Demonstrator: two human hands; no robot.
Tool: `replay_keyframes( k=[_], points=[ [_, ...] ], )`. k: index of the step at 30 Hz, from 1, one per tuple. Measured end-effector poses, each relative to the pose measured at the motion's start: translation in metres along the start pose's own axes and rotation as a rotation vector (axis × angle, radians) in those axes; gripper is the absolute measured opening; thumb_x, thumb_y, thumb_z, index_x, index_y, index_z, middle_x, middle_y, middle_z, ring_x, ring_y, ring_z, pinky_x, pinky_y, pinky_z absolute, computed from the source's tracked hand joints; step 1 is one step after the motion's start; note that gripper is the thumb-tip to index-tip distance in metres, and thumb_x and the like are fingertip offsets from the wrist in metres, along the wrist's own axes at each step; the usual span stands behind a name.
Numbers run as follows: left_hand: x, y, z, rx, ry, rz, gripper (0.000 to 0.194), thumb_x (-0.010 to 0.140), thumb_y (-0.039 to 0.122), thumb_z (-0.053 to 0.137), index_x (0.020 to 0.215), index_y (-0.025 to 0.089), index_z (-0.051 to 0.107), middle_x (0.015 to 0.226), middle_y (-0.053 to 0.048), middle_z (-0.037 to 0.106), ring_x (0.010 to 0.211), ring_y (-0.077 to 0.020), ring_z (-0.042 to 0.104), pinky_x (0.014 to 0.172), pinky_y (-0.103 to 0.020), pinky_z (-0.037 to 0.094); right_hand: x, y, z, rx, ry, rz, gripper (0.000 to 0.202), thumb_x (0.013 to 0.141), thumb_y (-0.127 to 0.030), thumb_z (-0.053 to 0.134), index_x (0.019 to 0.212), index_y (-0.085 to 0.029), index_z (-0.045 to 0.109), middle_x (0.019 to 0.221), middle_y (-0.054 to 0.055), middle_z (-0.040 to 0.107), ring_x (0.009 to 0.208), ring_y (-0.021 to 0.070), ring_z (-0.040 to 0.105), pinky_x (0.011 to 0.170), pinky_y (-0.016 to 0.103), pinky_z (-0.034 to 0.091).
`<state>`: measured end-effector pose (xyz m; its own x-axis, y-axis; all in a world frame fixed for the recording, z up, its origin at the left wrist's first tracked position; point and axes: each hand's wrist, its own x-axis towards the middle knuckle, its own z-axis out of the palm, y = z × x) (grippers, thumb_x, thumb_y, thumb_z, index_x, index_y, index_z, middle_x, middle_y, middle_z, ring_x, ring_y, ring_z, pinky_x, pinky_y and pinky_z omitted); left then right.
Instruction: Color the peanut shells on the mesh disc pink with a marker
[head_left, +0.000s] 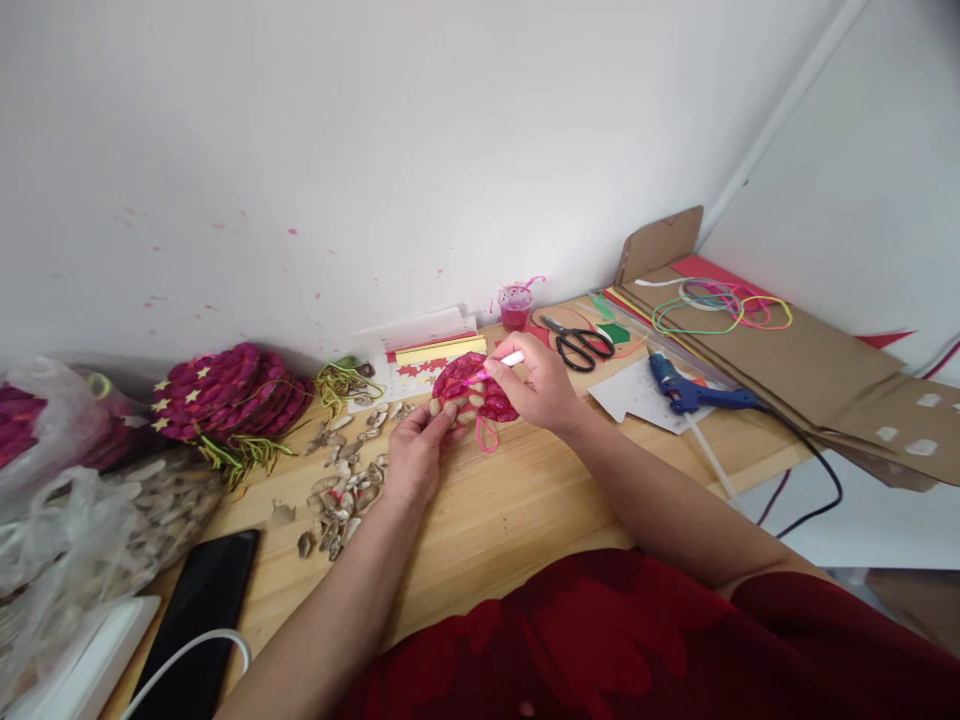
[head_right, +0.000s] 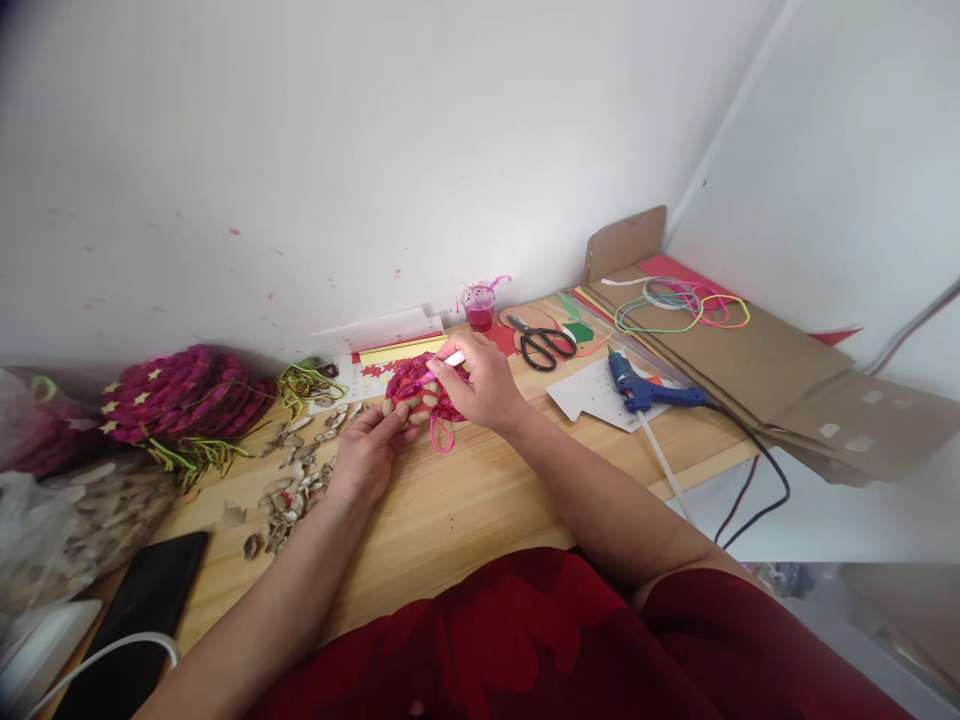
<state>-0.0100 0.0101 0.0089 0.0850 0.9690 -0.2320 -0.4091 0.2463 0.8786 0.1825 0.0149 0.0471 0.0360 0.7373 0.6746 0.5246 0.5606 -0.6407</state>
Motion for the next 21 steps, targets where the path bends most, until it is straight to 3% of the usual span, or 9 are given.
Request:
replay_keyframes(
  k=[12, 21],
  points=[
    [-0.0002, -0.0032, -0.0007, 0.010, 0.000, 0.023, 0.049, 0.050, 0.038, 0.104, 0.087, 0.014, 0.081, 0.089, -0.005, 0.079, 0.072, -0.0112, 0.070, 0.068, -0.022, 0.059, 0.0003, -0.0020, -0.0009, 0.015, 0.004, 0.049, 0.016, 0.097, -0.034, 0.062, 0.086, -0.023, 0.059, 0.085, 0.003, 0.070, 0.082, 0.0191, 0.065, 0.078, 0.034, 0.049],
    [0.0014, -0.0074, -0.0014, 0.033, 0.000, 0.071, 0.049, 0.054, 0.038, 0.103, 0.091, 0.015, 0.081, 0.100, -0.008, 0.081, 0.084, -0.0156, 0.074, 0.074, -0.024, 0.061, 0.0016, 0.0017, -0.0005, 0.034, -0.001, 0.102, 0.018, 0.096, -0.038, 0.061, 0.086, -0.023, 0.058, 0.086, 0.003, 0.071, 0.082, 0.0183, 0.065, 0.079, 0.033, 0.051]
  ],
)
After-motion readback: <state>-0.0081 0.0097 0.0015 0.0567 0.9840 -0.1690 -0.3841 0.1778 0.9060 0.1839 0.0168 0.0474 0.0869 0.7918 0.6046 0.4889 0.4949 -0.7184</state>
